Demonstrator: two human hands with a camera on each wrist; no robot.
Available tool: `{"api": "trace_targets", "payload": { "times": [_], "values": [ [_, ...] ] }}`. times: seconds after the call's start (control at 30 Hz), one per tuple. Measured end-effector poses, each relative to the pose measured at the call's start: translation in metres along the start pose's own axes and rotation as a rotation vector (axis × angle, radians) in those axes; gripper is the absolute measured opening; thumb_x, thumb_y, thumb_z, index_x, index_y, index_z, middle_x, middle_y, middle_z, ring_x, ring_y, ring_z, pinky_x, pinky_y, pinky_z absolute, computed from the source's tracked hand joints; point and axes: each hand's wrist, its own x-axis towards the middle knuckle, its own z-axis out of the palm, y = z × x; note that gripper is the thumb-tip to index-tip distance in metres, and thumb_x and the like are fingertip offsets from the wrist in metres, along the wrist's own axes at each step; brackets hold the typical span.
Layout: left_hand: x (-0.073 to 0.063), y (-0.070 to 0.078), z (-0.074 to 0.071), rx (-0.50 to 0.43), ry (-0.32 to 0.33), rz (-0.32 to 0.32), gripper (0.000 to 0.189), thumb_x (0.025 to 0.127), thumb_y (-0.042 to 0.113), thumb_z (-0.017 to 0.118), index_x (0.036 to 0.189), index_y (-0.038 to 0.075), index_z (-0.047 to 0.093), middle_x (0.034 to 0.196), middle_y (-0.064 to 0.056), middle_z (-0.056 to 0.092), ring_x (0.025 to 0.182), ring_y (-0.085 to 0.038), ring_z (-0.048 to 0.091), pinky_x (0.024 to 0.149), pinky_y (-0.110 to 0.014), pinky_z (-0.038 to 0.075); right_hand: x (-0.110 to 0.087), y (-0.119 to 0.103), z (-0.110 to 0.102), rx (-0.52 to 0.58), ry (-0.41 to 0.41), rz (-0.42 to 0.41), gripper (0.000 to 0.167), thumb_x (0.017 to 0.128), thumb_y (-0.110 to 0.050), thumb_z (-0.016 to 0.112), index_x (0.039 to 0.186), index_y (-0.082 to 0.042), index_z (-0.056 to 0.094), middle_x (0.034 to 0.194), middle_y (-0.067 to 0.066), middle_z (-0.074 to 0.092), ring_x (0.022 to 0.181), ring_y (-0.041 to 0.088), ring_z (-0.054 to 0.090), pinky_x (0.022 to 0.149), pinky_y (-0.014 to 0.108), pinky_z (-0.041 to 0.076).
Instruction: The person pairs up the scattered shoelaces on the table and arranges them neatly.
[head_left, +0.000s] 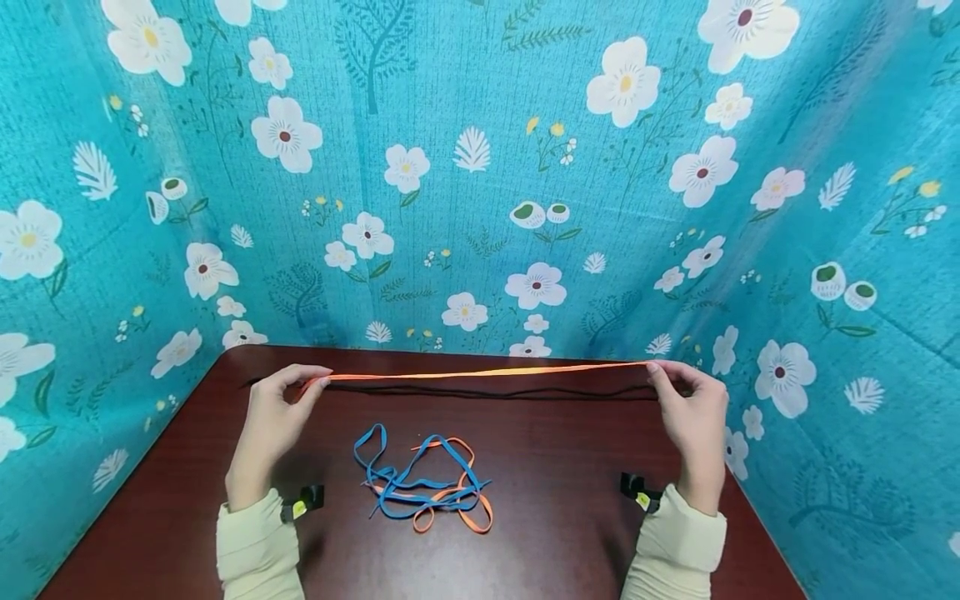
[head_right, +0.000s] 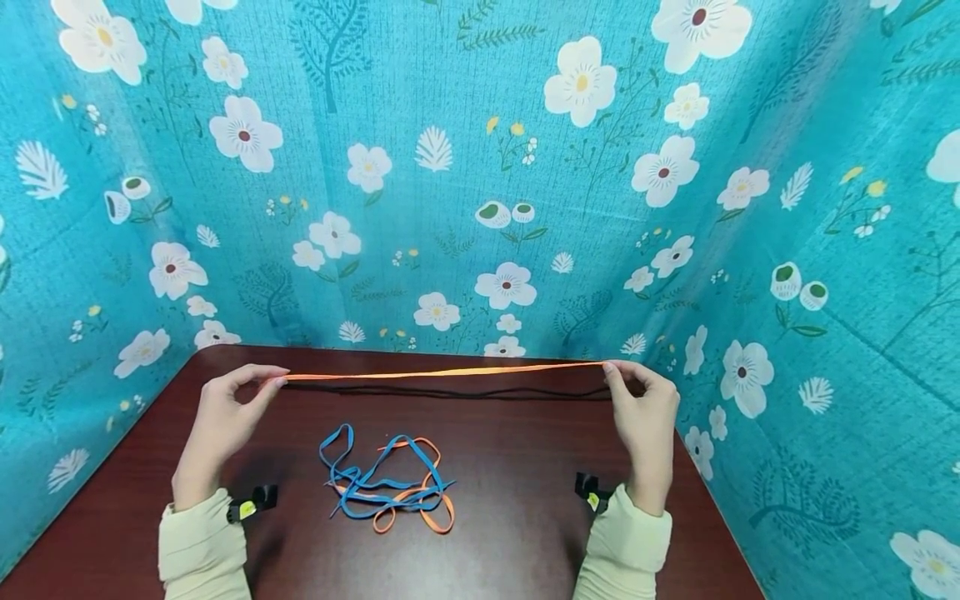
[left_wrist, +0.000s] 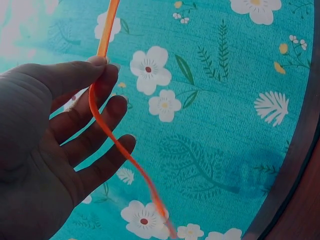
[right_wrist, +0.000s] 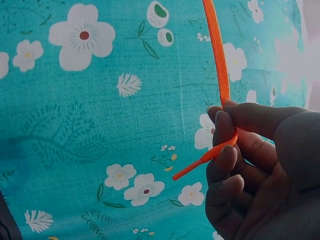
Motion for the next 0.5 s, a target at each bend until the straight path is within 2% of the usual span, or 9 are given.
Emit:
{"api": "trace_targets", "payload": {
  "times": [0.2, 0.33, 0.5],
  "values": [
    [-0.003, -0.004, -0.002, 0.011, 0.016, -0.015, 0.018, 0.092, 0.002, 0.073, 0.109, 0.004, 0.076, 0.102, -0.015, 0.075, 0.084, 0.0, 0.055, 0.072, -0.006, 0.044, -0.001, 0.004, -0.003, -0.01, -0.009, 0.036, 0.033, 0.098, -0.039, 0.068, 0.109, -0.01, 0.08, 0.085, -0.002, 0.073, 0.079, 0.014, 0.058, 0.062, 0.023, 0.042],
    [-0.002, -0.01, -0.001, 0.023, 0.028, -0.022, 0.017, 0.092, 0.0, 0.072, 0.109, 0.003, 0.076, 0.103, -0.017, 0.075, 0.084, 0.004, 0.054, 0.073, -0.004, 0.043, 0.001, 0.006, -0.003, -0.011, -0.016, 0.03, 0.032, 0.098, -0.037, 0.067, 0.109, -0.01, 0.079, 0.085, -0.005, 0.072, 0.08, 0.01, 0.058, 0.064, 0.022, 0.042],
    [-0.001, -0.02, 0.001, 0.07, 0.03, -0.048, 0.019, 0.09, -0.005, 0.072, 0.107, 0.003, 0.077, 0.103, -0.018, 0.075, 0.08, -0.004, 0.056, 0.068, -0.006, 0.043, 0.002, 0.006, -0.004, -0.018, -0.021, 0.041, 0.033, 0.099, -0.037, 0.066, 0.11, -0.009, 0.079, 0.085, -0.006, 0.071, 0.081, 0.011, 0.058, 0.064, 0.022, 0.043]
  ]
}}
